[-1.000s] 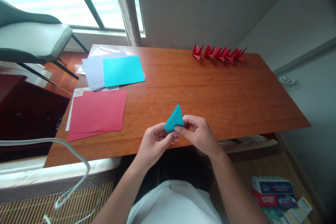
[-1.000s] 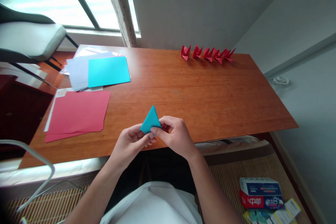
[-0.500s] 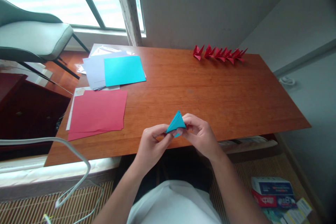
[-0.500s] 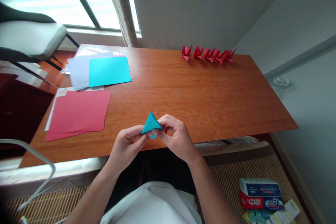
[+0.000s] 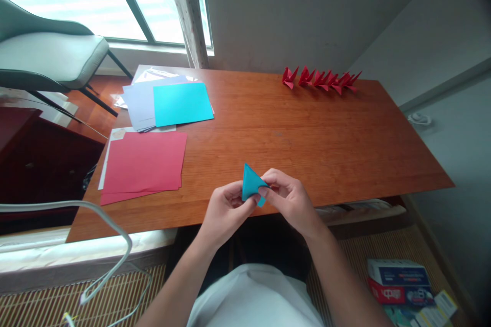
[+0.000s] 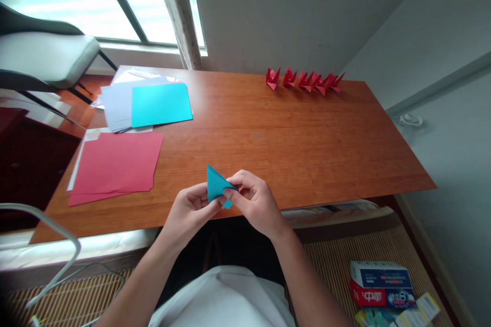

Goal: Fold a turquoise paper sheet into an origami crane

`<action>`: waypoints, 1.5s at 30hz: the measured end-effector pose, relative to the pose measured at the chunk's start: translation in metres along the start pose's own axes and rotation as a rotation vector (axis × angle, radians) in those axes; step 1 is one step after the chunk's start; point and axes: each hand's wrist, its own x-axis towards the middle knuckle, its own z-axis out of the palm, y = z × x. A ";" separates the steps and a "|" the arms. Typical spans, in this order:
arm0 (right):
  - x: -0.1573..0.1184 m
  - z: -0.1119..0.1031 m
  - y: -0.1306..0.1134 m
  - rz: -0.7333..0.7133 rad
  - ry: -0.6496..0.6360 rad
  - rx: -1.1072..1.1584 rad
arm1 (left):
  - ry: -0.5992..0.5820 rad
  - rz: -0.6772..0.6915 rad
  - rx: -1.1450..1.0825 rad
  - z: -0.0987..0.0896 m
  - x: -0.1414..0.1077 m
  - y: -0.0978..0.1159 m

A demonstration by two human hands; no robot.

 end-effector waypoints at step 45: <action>0.002 0.010 0.009 0.089 0.187 -0.037 | 0.042 -0.037 0.070 0.004 -0.001 0.002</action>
